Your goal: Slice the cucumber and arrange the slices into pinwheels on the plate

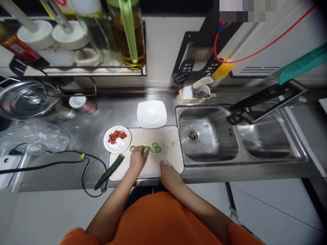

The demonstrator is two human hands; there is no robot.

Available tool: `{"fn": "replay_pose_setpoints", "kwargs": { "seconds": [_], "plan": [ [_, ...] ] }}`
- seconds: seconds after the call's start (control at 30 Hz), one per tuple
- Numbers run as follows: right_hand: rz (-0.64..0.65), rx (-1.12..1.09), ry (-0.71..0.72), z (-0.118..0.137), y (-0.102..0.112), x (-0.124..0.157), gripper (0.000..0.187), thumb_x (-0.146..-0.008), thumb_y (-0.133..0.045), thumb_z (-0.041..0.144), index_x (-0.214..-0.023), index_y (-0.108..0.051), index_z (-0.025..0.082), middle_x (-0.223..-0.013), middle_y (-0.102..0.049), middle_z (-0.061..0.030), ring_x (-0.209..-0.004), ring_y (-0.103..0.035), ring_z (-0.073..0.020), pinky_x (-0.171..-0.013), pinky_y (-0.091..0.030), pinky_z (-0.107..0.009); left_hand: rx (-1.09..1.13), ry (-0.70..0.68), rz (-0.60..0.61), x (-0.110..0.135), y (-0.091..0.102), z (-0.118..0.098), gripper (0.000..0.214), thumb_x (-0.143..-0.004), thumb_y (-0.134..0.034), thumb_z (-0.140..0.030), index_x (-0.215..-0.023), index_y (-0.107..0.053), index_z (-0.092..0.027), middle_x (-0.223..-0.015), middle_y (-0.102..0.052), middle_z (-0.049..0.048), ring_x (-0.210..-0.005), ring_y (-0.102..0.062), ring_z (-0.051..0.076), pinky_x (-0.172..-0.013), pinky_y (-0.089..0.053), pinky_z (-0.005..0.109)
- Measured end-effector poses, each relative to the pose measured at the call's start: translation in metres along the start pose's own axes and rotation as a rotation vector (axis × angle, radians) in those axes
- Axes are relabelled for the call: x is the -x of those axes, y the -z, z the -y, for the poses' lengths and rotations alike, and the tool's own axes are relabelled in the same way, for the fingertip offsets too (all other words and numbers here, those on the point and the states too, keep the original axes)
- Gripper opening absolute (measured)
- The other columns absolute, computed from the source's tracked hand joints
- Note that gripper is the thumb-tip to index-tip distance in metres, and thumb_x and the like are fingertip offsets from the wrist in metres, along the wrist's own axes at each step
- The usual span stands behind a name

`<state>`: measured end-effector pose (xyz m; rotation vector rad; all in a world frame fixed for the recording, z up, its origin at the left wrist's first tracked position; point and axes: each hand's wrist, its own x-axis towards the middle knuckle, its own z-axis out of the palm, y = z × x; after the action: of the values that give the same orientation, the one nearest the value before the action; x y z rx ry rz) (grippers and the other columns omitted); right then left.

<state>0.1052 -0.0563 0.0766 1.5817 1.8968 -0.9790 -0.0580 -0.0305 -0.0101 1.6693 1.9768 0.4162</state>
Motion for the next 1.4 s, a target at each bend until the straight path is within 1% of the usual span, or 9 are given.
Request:
{"fn": "replay_pose_setpoints", "kwargs": {
  "seconds": [0.4, 0.53, 0.7, 0.83, 0.9, 1.0, 1.13, 1.3, 1.4],
  "plan": [
    [-0.033, -0.029, 0.054, -0.002, -0.004, -0.001, 0.037, -0.083, -0.033, 0.001, -0.116, -0.047, 0.008, -0.093, -0.065, -0.0163, -0.097, -0.062, -0.0236, -0.076, -0.045, -0.029, 0.000, -0.018, 0.002, 0.001, 0.001, -0.002, 0.017, -0.079, -0.052, -0.022, -0.089, -0.064, -0.016, -0.084, -0.065, 0.0071, -0.081, -0.057, 0.019, -0.077, -0.043, 0.030],
    [0.017, -0.028, 0.036, -0.009, -0.006, 0.008, 0.036, -0.083, -0.035, 0.002, -0.116, -0.046, 0.008, -0.095, -0.065, -0.0170, -0.096, -0.062, -0.0252, -0.075, -0.046, -0.031, -0.007, -0.016, -0.005, 0.000, 0.002, -0.004, 0.015, -0.078, -0.052, -0.021, -0.087, -0.063, -0.017, -0.081, -0.064, 0.0063, -0.079, -0.056, 0.019, -0.074, -0.042, 0.030],
    [0.046, -0.026, -0.022, -0.018, -0.009, 0.015, 0.042, -0.080, -0.036, 0.001, -0.120, -0.045, 0.011, -0.096, -0.065, -0.0157, -0.097, -0.062, -0.0247, -0.073, -0.046, -0.030, 0.018, -0.002, -0.032, -0.002, 0.004, -0.010, 0.007, -0.077, -0.054, -0.021, -0.079, -0.060, -0.019, -0.073, -0.061, 0.0042, -0.074, -0.055, 0.019, -0.068, -0.041, 0.029],
    [0.060, -0.042, -0.040, -0.020, -0.008, 0.015, 0.042, -0.080, -0.036, 0.001, -0.119, -0.046, 0.013, -0.100, -0.064, -0.0150, -0.100, -0.060, -0.0244, -0.075, -0.046, -0.030, 0.072, 0.057, 0.005, -0.002, 0.009, -0.012, 0.006, -0.078, -0.054, -0.025, -0.076, -0.057, -0.020, -0.064, -0.059, -0.0001, -0.062, -0.054, 0.015, -0.060, -0.038, 0.026],
    [0.065, -0.052, -0.049, -0.021, -0.007, 0.014, 0.041, -0.079, -0.036, 0.001, -0.117, -0.047, 0.015, -0.099, -0.065, -0.0142, -0.099, -0.060, -0.0252, -0.076, -0.046, -0.032, 0.101, 0.093, -0.004, 0.000, 0.015, -0.008, 0.007, -0.079, -0.053, -0.027, -0.076, -0.057, -0.021, -0.065, -0.061, -0.0011, -0.060, -0.054, 0.014, -0.060, -0.038, 0.025],
    [0.057, -0.056, -0.049, -0.022, -0.007, 0.013, 0.040, -0.080, -0.033, 0.000, -0.114, -0.049, 0.014, -0.095, -0.065, -0.0149, -0.098, -0.061, -0.0268, -0.076, -0.046, -0.034, 0.116, 0.161, -0.077, 0.003, 0.028, 0.005, 0.009, -0.079, -0.053, -0.028, -0.079, -0.059, -0.021, -0.070, -0.065, -0.0008, -0.063, -0.058, 0.014, -0.063, -0.040, 0.024],
    [0.056, -0.054, -0.048, -0.021, -0.005, 0.014, 0.042, -0.079, -0.033, -0.001, -0.115, -0.048, 0.013, -0.096, -0.065, -0.0159, -0.098, -0.061, -0.0273, -0.075, -0.047, -0.034, 0.049, 0.232, -0.127, 0.007, 0.043, 0.022, 0.012, -0.080, -0.052, -0.029, -0.085, -0.060, -0.022, -0.072, -0.066, 0.0003, -0.063, -0.060, 0.015, -0.063, -0.040, 0.025],
    [0.052, -0.027, -0.039, -0.021, -0.003, 0.014, 0.040, -0.079, -0.034, -0.001, -0.115, -0.048, 0.011, -0.094, -0.065, -0.0156, -0.096, -0.062, -0.0263, -0.072, -0.048, -0.033, -0.117, 0.204, -0.105, 0.009, 0.044, 0.029, 0.015, -0.082, -0.048, -0.026, -0.085, -0.061, -0.021, -0.071, -0.065, 0.0033, -0.065, -0.059, 0.017, -0.063, -0.040, 0.026],
    [0.066, -0.015, -0.041, -0.021, -0.003, 0.014, 0.040, -0.080, -0.036, 0.000, -0.117, -0.047, 0.011, -0.095, -0.064, -0.0157, -0.097, -0.062, -0.0252, -0.073, -0.047, -0.032, -0.200, 0.152, -0.102, 0.010, 0.041, 0.028, 0.019, -0.083, -0.045, -0.024, -0.084, -0.064, -0.019, -0.077, -0.065, 0.0071, -0.071, -0.059, 0.019, -0.067, -0.041, 0.028]
  ]
}}
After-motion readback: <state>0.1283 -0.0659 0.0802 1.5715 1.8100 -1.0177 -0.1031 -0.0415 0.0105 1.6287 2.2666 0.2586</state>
